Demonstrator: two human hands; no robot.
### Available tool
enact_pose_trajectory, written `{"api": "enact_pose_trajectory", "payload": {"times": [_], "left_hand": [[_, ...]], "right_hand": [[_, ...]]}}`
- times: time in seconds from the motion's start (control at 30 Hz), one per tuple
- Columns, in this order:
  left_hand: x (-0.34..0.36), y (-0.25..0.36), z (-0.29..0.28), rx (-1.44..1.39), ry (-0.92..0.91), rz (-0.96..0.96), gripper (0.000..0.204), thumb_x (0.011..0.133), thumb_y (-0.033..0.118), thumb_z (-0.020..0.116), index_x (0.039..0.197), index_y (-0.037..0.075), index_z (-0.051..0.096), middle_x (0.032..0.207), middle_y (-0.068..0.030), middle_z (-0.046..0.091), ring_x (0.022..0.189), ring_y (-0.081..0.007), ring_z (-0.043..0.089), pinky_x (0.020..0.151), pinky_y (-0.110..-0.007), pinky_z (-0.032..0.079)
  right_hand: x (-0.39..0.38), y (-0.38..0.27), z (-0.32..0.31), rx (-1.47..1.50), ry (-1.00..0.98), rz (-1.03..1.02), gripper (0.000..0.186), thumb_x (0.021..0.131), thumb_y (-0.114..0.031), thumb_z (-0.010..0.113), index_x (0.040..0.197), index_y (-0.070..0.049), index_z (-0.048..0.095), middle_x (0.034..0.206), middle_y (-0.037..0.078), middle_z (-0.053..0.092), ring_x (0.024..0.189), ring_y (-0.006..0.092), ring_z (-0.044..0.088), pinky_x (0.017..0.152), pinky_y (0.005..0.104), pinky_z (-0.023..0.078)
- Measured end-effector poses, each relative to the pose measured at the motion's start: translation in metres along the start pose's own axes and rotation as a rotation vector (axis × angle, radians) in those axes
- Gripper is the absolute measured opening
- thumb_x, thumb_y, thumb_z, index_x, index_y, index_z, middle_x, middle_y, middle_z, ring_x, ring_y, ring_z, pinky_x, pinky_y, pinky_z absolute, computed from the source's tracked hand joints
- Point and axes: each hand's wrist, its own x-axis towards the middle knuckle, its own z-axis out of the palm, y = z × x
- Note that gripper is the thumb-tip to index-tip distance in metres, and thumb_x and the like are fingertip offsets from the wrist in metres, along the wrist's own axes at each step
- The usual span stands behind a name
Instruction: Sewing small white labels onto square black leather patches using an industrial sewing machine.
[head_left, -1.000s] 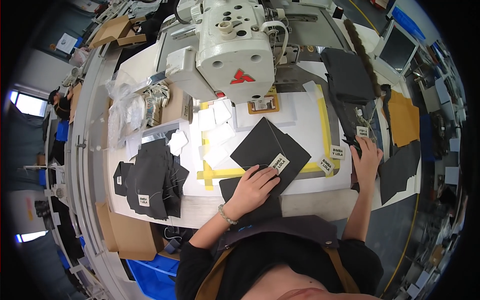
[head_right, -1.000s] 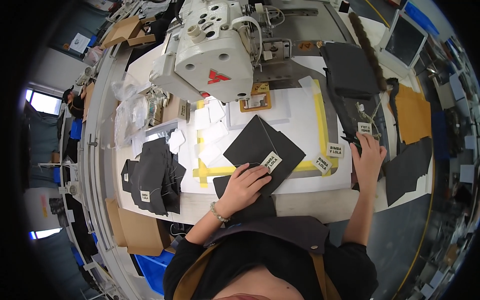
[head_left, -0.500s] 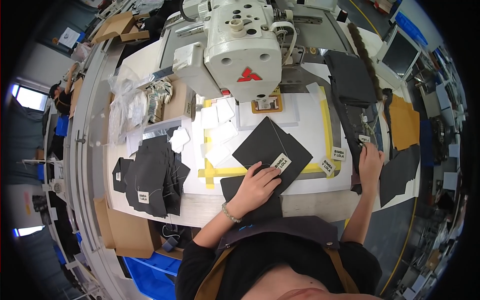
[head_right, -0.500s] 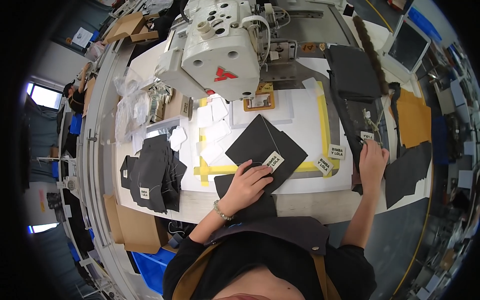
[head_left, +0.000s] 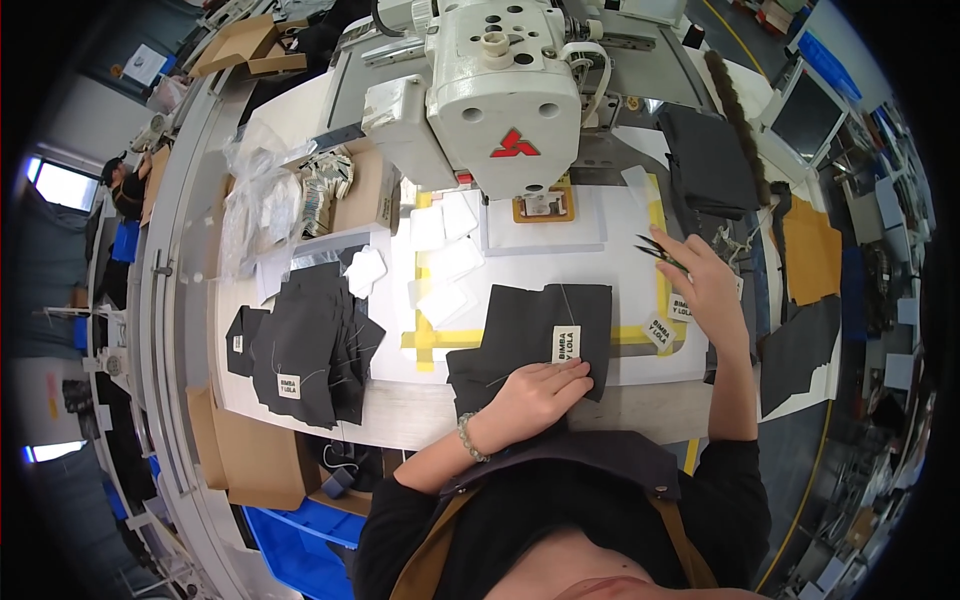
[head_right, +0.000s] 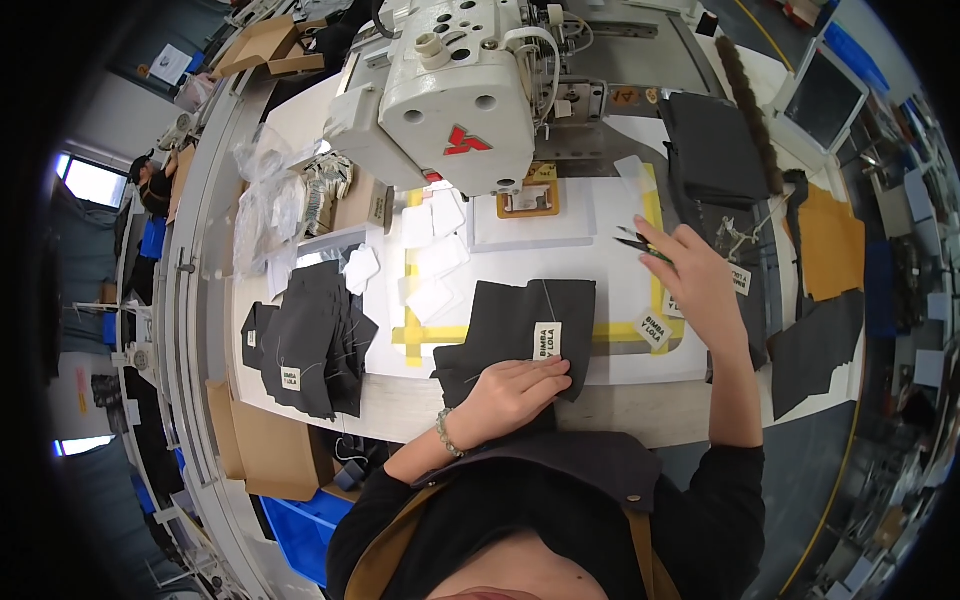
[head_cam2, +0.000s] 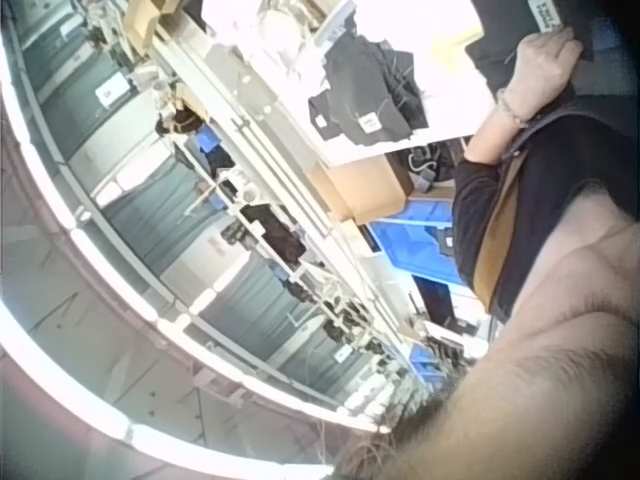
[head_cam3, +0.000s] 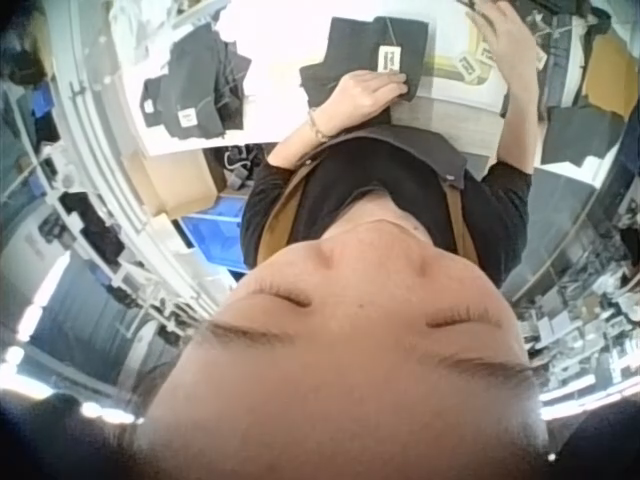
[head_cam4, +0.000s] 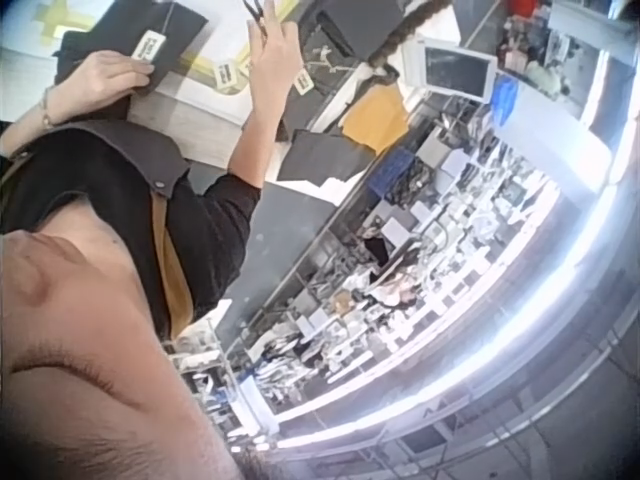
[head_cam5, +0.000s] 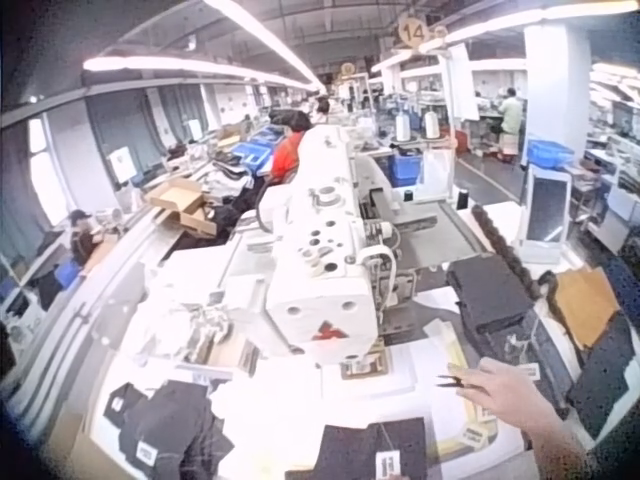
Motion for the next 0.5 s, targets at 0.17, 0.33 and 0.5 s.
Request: {"api": "enact_pose_trajectory", "payload": {"times": [0.17,0.33,0.5], "left_hand": [[0.002,0.003,0.000,-0.023,0.010,-0.010,0.017,0.079,0.003,0.068,0.095,0.004,0.067,0.103,-0.0108,0.072,0.101,-0.0232,0.070,0.080,-0.033,0.058],[0.001,0.004,0.002,-0.024,0.005,-0.021,0.017,0.079,0.003,0.068,0.096,0.003,0.068,0.102,-0.0111,0.072,0.100,-0.0232,0.070,0.081,-0.033,0.058],[0.003,0.004,0.001,-0.031,0.012,-0.012,0.016,0.079,0.004,0.067,0.096,0.003,0.068,0.102,-0.0111,0.072,0.100,-0.0232,0.070,0.080,-0.033,0.058]], "right_hand": [[0.024,-0.003,0.025,-0.283,0.027,-0.428,0.044,0.079,-0.021,0.071,0.123,-0.016,0.066,0.077,0.004,0.045,0.069,0.0201,0.050,0.061,0.0330,0.042],[0.037,-0.001,0.052,-0.524,0.143,-0.825,0.042,0.073,-0.017,0.069,0.114,-0.019,0.069,0.080,-0.003,0.051,0.071,0.0133,0.051,0.059,0.0282,0.040],[0.041,-0.002,0.065,-0.557,0.132,-0.939,0.039,0.073,-0.015,0.064,0.112,-0.017,0.068,0.082,-0.006,0.054,0.078,0.0108,0.055,0.063,0.0250,0.041]]}}
